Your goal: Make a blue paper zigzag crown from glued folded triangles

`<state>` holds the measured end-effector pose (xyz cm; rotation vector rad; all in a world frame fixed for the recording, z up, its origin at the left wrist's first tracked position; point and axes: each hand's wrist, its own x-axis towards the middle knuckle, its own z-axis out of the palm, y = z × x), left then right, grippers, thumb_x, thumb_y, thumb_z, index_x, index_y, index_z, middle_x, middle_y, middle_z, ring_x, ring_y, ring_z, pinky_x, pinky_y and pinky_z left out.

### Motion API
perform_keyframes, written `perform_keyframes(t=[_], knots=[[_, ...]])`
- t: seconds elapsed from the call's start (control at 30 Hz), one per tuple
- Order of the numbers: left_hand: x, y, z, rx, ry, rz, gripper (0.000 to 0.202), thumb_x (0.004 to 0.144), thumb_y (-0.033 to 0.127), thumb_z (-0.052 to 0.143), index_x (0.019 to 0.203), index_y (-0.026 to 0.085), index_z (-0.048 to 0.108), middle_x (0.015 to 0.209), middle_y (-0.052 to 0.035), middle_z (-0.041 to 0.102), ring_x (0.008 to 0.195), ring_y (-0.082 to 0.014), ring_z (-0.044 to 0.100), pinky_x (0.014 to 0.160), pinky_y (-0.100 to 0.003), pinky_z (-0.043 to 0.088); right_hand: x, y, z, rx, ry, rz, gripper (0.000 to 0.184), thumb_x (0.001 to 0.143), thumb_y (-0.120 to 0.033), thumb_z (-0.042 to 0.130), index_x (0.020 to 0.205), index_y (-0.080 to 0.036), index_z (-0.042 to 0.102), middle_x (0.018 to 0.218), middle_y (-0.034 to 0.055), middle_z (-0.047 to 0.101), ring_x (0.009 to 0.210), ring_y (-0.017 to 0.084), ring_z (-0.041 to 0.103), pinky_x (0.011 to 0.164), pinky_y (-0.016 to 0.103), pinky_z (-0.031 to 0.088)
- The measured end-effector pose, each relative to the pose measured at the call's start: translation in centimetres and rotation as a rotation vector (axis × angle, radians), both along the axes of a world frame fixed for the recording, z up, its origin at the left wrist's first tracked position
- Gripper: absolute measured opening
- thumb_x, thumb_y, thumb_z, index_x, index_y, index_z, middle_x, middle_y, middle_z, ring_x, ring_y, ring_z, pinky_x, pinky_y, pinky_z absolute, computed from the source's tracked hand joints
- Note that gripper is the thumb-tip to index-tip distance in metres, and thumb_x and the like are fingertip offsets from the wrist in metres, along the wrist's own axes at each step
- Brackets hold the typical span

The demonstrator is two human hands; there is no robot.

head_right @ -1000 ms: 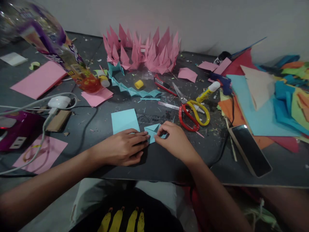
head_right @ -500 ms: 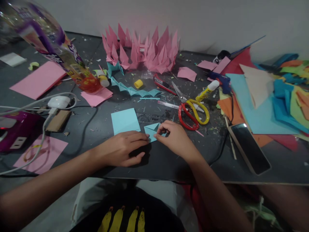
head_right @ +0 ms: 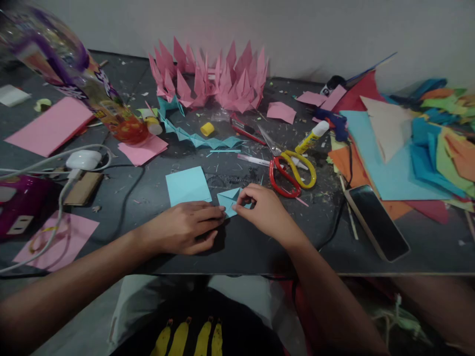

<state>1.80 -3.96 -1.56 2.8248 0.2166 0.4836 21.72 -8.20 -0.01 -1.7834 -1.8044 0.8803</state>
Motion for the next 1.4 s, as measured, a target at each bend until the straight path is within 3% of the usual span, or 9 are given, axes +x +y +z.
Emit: perform_keyframes(t=[0.17,0.33,0.5,0.77,1.1,1.4], knots=[[-0.2,0.2,-0.1,-0.069,-0.048,0.001,0.025,0.087,0.022,0.041,0.084,0.012,0.064,0.088,-0.0093,0.068,0.084,-0.0182,0.064,0.081,-0.034,0.052,0.0,0.0,0.0,-0.004,-0.004,-0.005,0.009,0.074,-0.019,0.063,0.066,-0.019,0.058,0.074,-0.0001,0.057,0.069,0.013,0.052,0.062,0.025,0.039],[0.0,0.1,-0.1,-0.044,-0.011,0.012,0.031,0.087,0.027,0.042,0.102,0.011,0.063,0.095,-0.0102,0.066,0.082,-0.019,0.062,0.077,-0.034,0.053,0.1,0.0,-0.2,0.013,0.0,-0.003,0.01,0.074,-0.02,0.063,0.065,-0.019,0.057,0.073,-0.0004,0.056,0.068,0.013,0.051,0.061,0.025,0.039],[0.2,-0.1,0.0,0.016,0.023,0.018,0.032,0.088,0.03,0.042,0.095,0.009,0.066,0.089,-0.0095,0.064,0.072,-0.0184,0.059,0.07,-0.032,0.053,0.0,0.0,0.0,0.015,0.001,0.006,0.01,0.074,-0.017,0.061,0.065,-0.019,0.056,0.072,-0.0006,0.056,0.068,0.013,0.052,0.062,0.026,0.039],[0.2,-0.5,0.2,0.042,0.081,0.04,0.034,0.088,0.032,0.041,0.1,0.01,0.063,0.09,-0.0088,0.062,0.076,-0.0183,0.058,0.072,-0.031,0.052,0.0,0.0,-0.1,0.02,-0.001,0.015,0.011,0.075,-0.016,0.061,0.065,-0.019,0.055,0.072,-0.0011,0.055,0.068,0.013,0.051,0.063,0.026,0.039],[1.0,-2.0,0.8,0.071,0.134,0.164,0.029,0.087,0.025,0.043,0.097,0.007,0.062,0.091,-0.0096,0.062,0.079,-0.0199,0.058,0.073,-0.032,0.051,0.2,-0.5,-0.2,0.044,-0.013,0.05,0.008,0.074,-0.018,0.064,0.072,-0.02,0.056,0.079,-0.0006,0.055,0.075,0.014,0.053,0.068,0.026,0.039],[0.1,-0.6,0.6,0.033,0.131,0.057,0.026,0.087,0.026,0.043,0.097,0.012,0.063,0.094,-0.0082,0.063,0.08,-0.0176,0.061,0.075,-0.03,0.05,2.1,0.4,0.2,-0.09,0.041,0.18,0.009,0.075,-0.02,0.062,0.072,-0.02,0.055,0.078,-0.0009,0.053,0.069,0.012,0.049,0.066,0.026,0.039]])
